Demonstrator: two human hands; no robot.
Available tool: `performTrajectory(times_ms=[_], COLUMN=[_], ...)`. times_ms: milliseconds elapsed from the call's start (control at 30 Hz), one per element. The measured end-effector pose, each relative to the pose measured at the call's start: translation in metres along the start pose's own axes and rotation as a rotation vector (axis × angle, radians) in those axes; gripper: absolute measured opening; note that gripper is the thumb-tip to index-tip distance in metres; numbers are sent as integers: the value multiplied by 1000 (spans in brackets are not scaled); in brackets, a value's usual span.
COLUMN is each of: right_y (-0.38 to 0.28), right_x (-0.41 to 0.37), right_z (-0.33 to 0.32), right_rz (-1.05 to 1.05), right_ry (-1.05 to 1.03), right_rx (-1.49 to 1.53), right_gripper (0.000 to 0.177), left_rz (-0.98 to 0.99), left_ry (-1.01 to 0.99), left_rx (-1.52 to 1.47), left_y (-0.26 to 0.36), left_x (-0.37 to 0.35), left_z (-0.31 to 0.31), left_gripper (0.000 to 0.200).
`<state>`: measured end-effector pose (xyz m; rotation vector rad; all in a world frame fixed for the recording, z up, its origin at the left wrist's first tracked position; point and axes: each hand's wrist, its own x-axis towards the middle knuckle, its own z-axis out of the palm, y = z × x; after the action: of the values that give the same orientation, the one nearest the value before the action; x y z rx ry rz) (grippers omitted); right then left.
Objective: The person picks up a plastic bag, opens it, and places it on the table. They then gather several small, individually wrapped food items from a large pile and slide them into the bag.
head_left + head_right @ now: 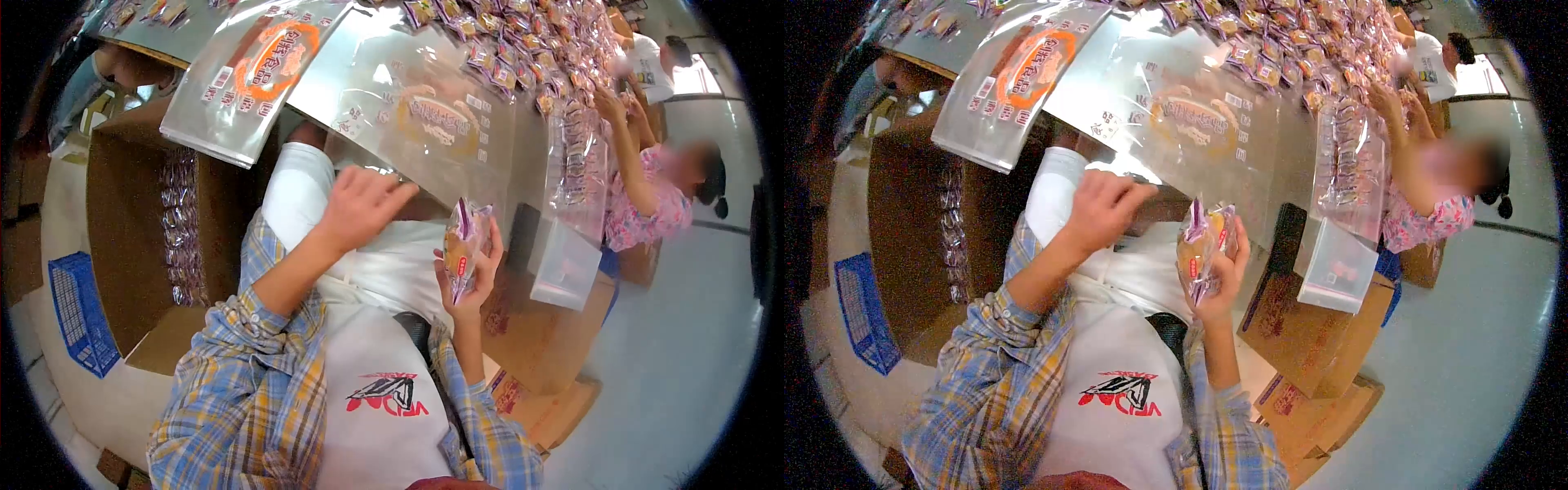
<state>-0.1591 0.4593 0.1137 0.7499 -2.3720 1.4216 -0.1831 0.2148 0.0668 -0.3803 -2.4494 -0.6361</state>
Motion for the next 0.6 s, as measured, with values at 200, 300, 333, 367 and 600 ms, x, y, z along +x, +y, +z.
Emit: performTrajectory(times_ms=[200, 300, 333, 367, 600], right_y=[5, 5, 4, 5, 21], right_x=[2, 2, 6, 12, 26], right_z=[12, 20, 21, 20, 26], right_rz=[-38, 83, 113, 84, 170], right_ry=[-133, -274, -331, -365, -330], right_rx=[71, 239, 271, 245, 228], right_gripper=[43, 41, 41, 43, 45], left_rz=[-61, 56, 89, 125, 172], left_ry=[-205, -275, -280, -283, -447], left_rx=[47, 48, 91, 138, 187], left_y=[-38, -46, -48, -53, -77], left_x=[30, 46, 46, 47, 51], left_z=[-12, -18, -16, -14, -9], left_gripper=[41, 54, 55, 57, 53])
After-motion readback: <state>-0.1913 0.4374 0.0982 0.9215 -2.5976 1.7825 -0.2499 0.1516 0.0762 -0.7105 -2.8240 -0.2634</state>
